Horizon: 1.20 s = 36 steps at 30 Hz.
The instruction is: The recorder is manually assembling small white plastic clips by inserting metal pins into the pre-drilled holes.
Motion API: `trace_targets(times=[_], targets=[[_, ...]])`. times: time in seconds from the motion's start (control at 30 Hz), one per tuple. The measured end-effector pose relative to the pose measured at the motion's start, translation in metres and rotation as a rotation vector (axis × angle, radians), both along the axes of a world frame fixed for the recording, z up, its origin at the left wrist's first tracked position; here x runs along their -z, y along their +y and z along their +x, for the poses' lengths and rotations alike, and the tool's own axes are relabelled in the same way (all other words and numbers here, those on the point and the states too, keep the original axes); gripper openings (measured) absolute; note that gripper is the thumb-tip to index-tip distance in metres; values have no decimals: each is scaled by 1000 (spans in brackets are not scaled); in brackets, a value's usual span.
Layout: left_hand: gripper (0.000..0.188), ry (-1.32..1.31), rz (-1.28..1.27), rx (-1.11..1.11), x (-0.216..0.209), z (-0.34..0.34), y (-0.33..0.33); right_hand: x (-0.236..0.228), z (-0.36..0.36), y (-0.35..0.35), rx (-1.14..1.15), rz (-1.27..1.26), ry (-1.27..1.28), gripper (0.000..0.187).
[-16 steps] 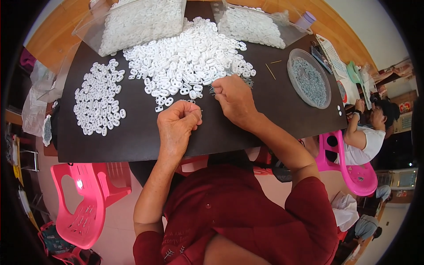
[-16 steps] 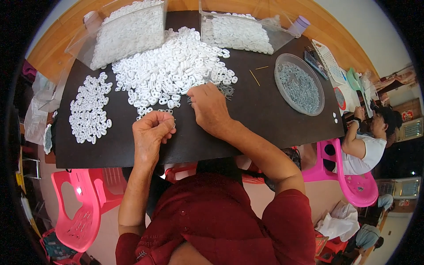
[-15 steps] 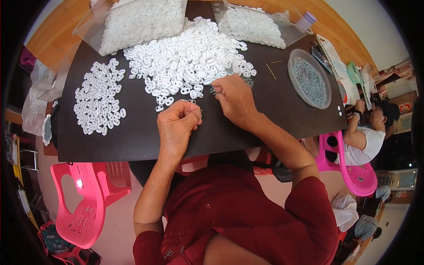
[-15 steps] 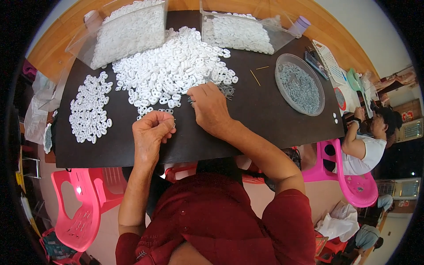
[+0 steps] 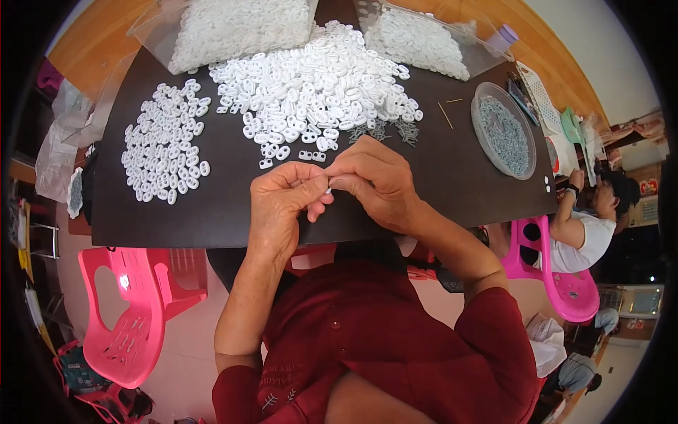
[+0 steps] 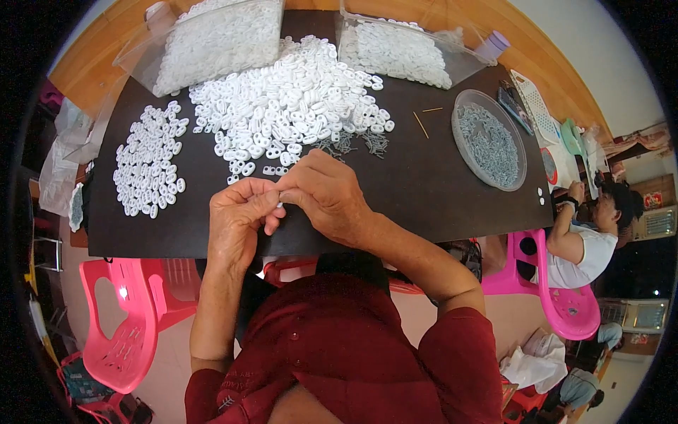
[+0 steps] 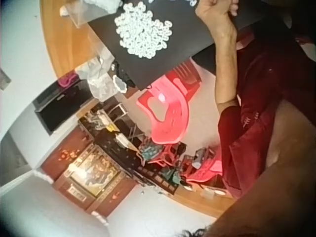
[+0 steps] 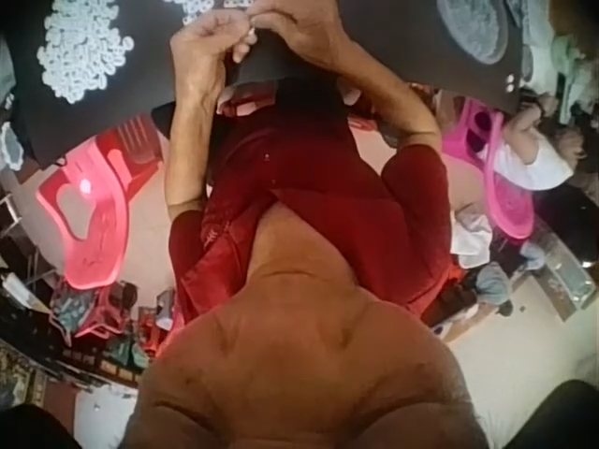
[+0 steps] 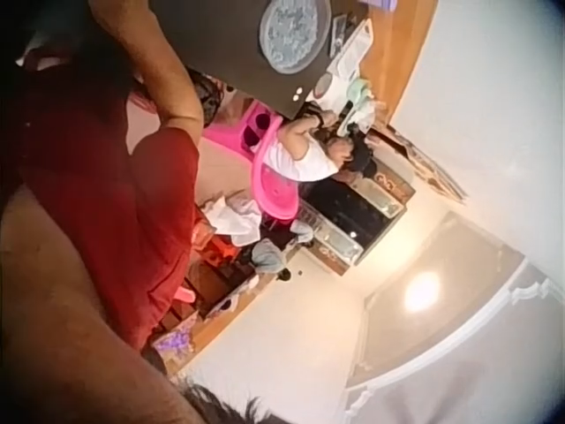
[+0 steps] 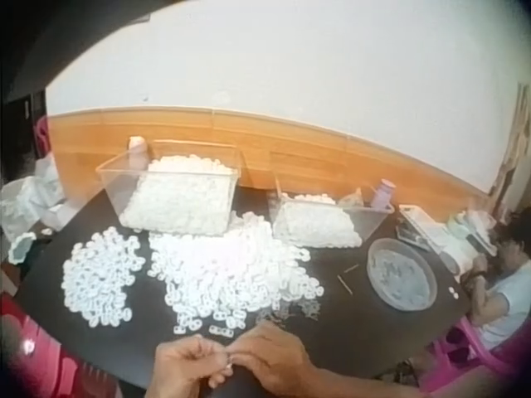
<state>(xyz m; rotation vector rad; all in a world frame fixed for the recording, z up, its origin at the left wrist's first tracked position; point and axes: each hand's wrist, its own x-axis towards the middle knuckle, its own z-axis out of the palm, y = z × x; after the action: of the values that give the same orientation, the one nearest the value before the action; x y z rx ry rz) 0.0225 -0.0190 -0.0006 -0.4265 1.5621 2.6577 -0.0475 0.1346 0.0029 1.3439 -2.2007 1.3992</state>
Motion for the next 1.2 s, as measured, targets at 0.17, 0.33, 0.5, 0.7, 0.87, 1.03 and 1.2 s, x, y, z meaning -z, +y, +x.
trace_targets(times=[0.17,0.33,0.5,0.7,0.87,1.03,1.2], targets=[[8,81,-226,-90,-2,13,2,-4,9,-4,35,39,-99,13],[8,524,-903,-309,4,16,0,-7,21,-10,45,-26,-629,7],[13,536,-937,-327,8,16,-3,-4,21,-14,35,-59,-832,6],[14,287,-431,-290,13,22,-1,-1,24,-17,75,-9,-767,5],[14,304,-239,-285,19,23,-2,1,27,-22,59,-30,-663,4],[10,353,-493,-305,22,25,-8,-3,29,-23,69,117,-535,3],[10,499,-868,-376,18,25,-10,-1,32,-27,35,12,-796,6]])
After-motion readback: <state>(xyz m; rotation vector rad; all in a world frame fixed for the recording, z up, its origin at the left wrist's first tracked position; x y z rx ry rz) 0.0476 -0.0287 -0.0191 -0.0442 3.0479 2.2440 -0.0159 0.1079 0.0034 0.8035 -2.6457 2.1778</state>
